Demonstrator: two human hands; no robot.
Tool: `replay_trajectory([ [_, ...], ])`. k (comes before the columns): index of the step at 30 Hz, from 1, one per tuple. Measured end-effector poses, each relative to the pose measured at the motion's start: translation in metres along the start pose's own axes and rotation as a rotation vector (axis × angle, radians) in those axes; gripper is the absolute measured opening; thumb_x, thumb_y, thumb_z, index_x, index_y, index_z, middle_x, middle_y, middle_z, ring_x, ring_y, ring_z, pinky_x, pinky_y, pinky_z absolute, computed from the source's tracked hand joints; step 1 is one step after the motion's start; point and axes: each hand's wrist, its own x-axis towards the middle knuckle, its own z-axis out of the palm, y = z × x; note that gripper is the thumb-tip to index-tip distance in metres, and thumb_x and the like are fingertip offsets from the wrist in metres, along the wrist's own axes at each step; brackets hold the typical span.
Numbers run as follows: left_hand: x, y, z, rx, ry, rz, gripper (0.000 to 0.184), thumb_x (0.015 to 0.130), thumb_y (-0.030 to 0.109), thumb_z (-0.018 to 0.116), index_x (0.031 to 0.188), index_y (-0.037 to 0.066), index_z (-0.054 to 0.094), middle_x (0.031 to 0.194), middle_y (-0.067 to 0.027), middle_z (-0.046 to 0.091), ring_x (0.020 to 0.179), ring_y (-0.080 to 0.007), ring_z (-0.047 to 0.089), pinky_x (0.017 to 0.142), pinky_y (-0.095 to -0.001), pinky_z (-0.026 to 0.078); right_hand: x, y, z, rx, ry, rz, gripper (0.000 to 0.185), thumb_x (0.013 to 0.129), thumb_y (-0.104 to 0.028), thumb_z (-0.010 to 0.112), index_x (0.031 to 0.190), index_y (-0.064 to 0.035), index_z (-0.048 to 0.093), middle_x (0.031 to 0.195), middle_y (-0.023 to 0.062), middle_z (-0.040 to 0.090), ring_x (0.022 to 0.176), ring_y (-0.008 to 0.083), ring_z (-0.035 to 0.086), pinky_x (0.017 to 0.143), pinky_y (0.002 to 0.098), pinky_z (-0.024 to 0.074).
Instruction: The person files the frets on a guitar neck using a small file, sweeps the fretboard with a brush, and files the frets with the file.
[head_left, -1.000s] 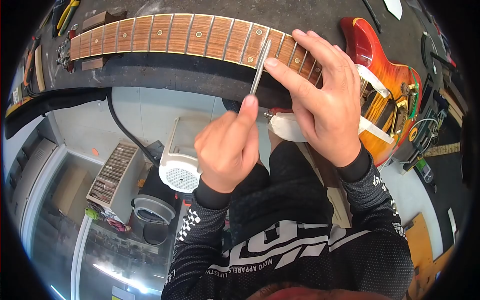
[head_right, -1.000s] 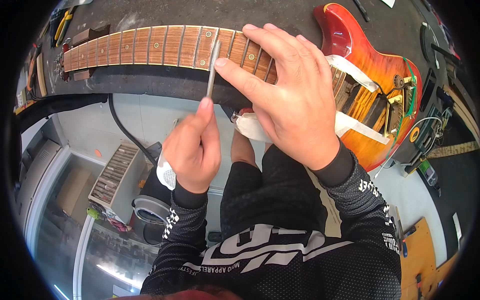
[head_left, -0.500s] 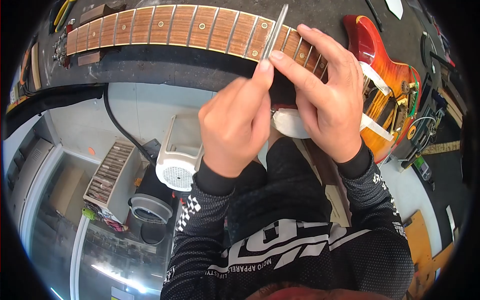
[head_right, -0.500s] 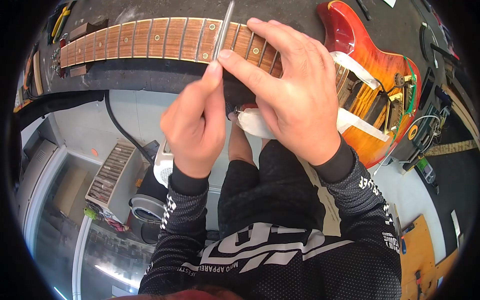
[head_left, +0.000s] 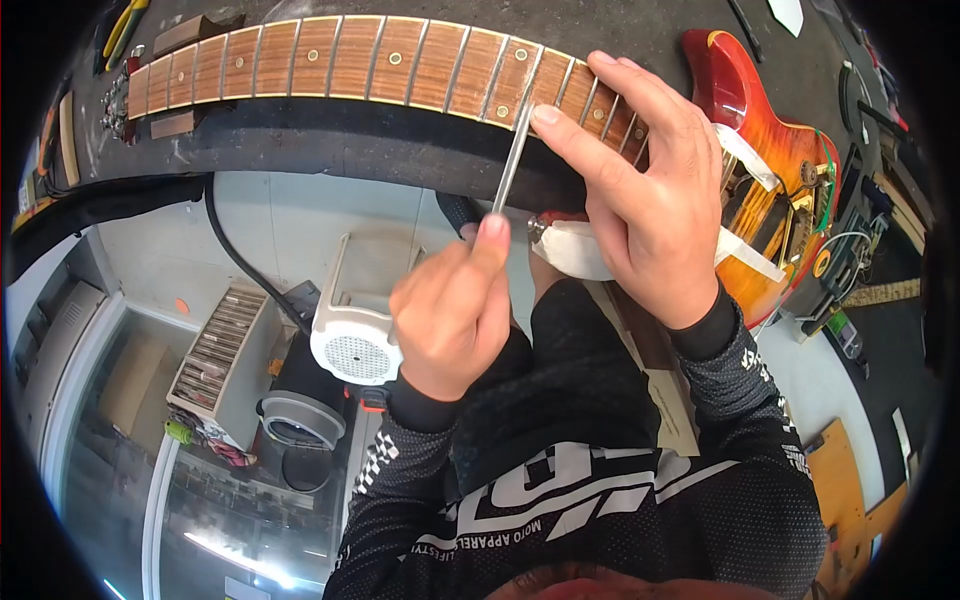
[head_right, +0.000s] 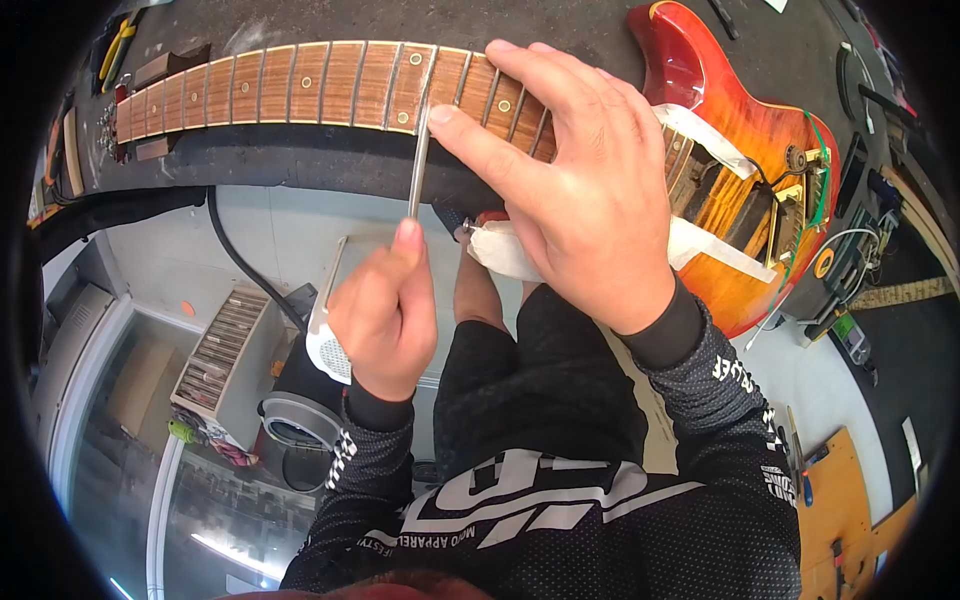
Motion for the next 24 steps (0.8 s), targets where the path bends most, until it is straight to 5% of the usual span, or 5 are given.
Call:
replay_trajectory([
  [24,0.045,-0.008,0.023,-0.140,0.048,0.017,0.057,0.086,-0.015,0.075,0.140,0.002,0.074,0.075,-0.0100,0.058,0.061,-0.0302,0.059,0.057,-0.0421,0.049,-0.001,0.002,0.005,-0.026,0.042,-0.035,0.073,0.077,0.010,0.070,0.140,-0.0251,0.080,0.156,0.0160,0.064,0.136,0.0377,0.064,0.109,0.0483,0.0493],
])
